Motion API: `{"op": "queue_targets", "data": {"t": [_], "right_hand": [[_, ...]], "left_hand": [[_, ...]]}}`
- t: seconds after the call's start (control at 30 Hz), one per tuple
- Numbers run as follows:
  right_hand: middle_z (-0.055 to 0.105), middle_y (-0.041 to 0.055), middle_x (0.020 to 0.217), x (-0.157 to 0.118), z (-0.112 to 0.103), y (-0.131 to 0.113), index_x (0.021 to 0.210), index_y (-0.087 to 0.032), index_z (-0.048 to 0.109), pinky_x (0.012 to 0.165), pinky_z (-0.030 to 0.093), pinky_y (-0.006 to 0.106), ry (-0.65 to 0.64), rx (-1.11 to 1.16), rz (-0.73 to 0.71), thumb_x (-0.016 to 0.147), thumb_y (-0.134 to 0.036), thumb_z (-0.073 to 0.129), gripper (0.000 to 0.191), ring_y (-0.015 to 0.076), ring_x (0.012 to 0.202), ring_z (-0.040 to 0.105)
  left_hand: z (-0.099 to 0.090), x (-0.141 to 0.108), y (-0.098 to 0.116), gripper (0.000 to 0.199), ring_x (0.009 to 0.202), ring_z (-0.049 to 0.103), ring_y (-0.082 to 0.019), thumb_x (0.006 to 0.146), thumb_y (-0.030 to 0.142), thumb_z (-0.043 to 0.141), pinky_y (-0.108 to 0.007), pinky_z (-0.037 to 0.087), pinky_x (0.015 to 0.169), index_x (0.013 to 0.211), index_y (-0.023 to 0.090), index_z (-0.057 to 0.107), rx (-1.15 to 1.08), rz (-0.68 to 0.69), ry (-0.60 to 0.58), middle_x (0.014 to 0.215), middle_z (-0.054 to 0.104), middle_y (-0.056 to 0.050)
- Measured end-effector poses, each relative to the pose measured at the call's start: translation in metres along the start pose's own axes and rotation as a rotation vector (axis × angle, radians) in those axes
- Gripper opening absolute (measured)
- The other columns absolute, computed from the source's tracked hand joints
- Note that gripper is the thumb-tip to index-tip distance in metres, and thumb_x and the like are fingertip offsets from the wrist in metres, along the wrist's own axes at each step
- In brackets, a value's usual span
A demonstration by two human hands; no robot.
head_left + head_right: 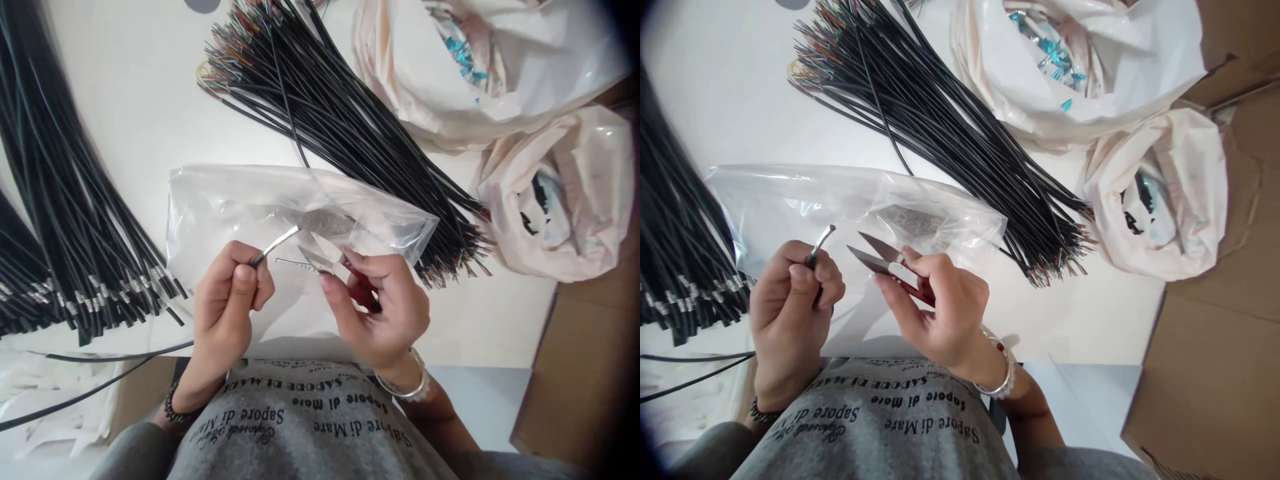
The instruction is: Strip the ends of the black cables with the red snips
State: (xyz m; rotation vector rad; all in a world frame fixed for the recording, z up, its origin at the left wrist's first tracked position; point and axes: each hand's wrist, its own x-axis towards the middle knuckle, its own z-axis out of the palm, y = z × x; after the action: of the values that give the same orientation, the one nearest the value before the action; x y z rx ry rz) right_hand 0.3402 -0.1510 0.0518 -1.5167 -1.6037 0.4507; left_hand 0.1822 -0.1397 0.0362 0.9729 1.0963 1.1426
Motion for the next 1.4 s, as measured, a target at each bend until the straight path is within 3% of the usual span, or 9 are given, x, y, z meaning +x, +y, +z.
{"op": "queue_targets", "data": {"t": [0.3, 0.37, 0.47, 0.6, 0.7, 0.8, 0.97, 1.17, 1.4], "right_hand": [[0.064, -0.0028, 0.059, -0.001, 0.001, -0.012, 0.086, -0.017, 0.056, 0.042, 0.040, 0.022, -0.070, -0.117, -0.261, 0.089, -0.027, 0.066, 0.014, 0.0073, 0.043, 0.049], [0.063, -0.0039, 0.060, -0.004, 0.002, -0.011, 0.087, -0.018, 0.056, 0.041, 0.039, 0.021, -0.041, -0.059, -0.202, 0.088, -0.026, 0.067, 0.014, 0.0063, 0.042, 0.047], [0.061, -0.0065, 0.064, -0.008, 0.003, -0.012, 0.094, -0.020, 0.056, 0.039, 0.036, 0.020, -0.013, 0.183, 0.018, 0.084, -0.027, 0.071, 0.020, 0.0053, 0.042, 0.044], [0.043, -0.0110, 0.054, 0.000, -0.001, -0.016, 0.090, -0.022, 0.058, 0.035, 0.025, 0.021, -0.034, 0.463, 0.219, 0.071, -0.036, 0.083, 0.034, 0.0050, 0.041, 0.029], [0.032, -0.0107, 0.051, 0.010, -0.005, -0.021, 0.089, -0.022, 0.064, 0.036, 0.020, 0.023, -0.045, 0.479, 0.272, 0.076, -0.040, 0.079, 0.026, 0.0057, 0.041, 0.022], [0.028, -0.0094, 0.051, 0.018, -0.008, -0.028, 0.088, -0.023, 0.070, 0.038, 0.025, 0.023, -0.075, 0.495, 0.262, 0.081, -0.037, 0.074, 0.016, 0.0064, 0.043, 0.025], [0.034, -0.0084, 0.049, 0.020, -0.016, -0.035, 0.077, -0.021, 0.072, 0.037, 0.027, 0.019, -0.099, 0.619, 0.275, 0.080, -0.032, 0.073, 0.011, 0.0055, 0.043, 0.029], [0.050, -0.0059, 0.048, 0.012, -0.027, -0.041, 0.078, -0.018, 0.072, 0.036, 0.028, 0.019, -0.109, 0.630, 0.222, 0.080, -0.041, 0.071, 0.023, 0.0056, 0.041, 0.034], [0.042, -0.0067, 0.045, 0.001, -0.029, -0.054, 0.073, -0.021, 0.072, 0.039, 0.033, 0.021, 0.009, 0.553, 0.128, 0.077, -0.027, 0.071, 0.008, 0.0080, 0.043, 0.036]], "left_hand": [[-0.003, -0.008, -0.001, 0.024, 0.050, 0.028, -0.007, 0.102, 0.028, 0.043, -0.025, 0.022, 0.047, 0.084, 0.020, 0.057, -0.091, 0.023, -0.030, 0.058, 0.037, 0.004], [-0.003, -0.010, -0.001, 0.025, 0.049, 0.028, -0.007, 0.102, 0.029, 0.044, -0.025, 0.021, 0.046, 0.082, 0.020, 0.056, -0.075, 0.035, -0.016, 0.057, 0.037, 0.004], [-0.001, -0.011, 0.001, 0.027, 0.048, 0.027, -0.008, 0.101, 0.033, 0.045, -0.026, 0.021, 0.046, 0.079, 0.020, 0.055, -0.006, 0.053, 0.019, 0.056, 0.038, 0.004], [0.001, -0.013, 0.007, 0.025, 0.049, 0.035, -0.008, 0.099, 0.034, 0.049, -0.026, 0.027, 0.045, 0.080, 0.020, 0.057, 0.207, 0.159, 0.060, 0.059, 0.045, 0.002], [0.000, -0.016, 0.012, 0.020, 0.050, 0.038, -0.008, 0.097, 0.029, 0.052, -0.025, 0.030, 0.045, 0.081, 0.019, 0.059, 0.347, 0.263, 0.094, 0.060, 0.048, 0.002], [-0.001, -0.023, 0.015, 0.016, 0.051, 0.041, -0.009, 0.095, 0.026, 0.055, -0.024, 0.031, 0.045, 0.080, 0.019, 0.059, 0.433, 0.321, 0.131, 0.059, 0.049, 0.002], [0.003, -0.035, 0.023, 0.009, 0.049, 0.043, -0.009, 0.092, 0.022, 0.058, -0.023, 0.032, 0.044, 0.083, 0.020, 0.059, 0.470, 0.405, 0.101, 0.058, 0.050, 0.003], [0.013, -0.043, 0.039, 0.024, 0.045, 0.037, -0.007, 0.100, 0.027, 0.045, -0.020, 0.029, 0.042, 0.078, 0.020, 0.053, 0.301, 0.365, -0.004, 0.053, 0.043, 0.005], [0.015, -0.058, 0.039, 0.034, 0.043, 0.030, -0.007, 0.100, 0.037, 0.043, -0.023, 0.024, 0.042, 0.072, 0.019, 0.050, 0.084, 0.145, -0.082, 0.050, 0.039, 0.005]]}}
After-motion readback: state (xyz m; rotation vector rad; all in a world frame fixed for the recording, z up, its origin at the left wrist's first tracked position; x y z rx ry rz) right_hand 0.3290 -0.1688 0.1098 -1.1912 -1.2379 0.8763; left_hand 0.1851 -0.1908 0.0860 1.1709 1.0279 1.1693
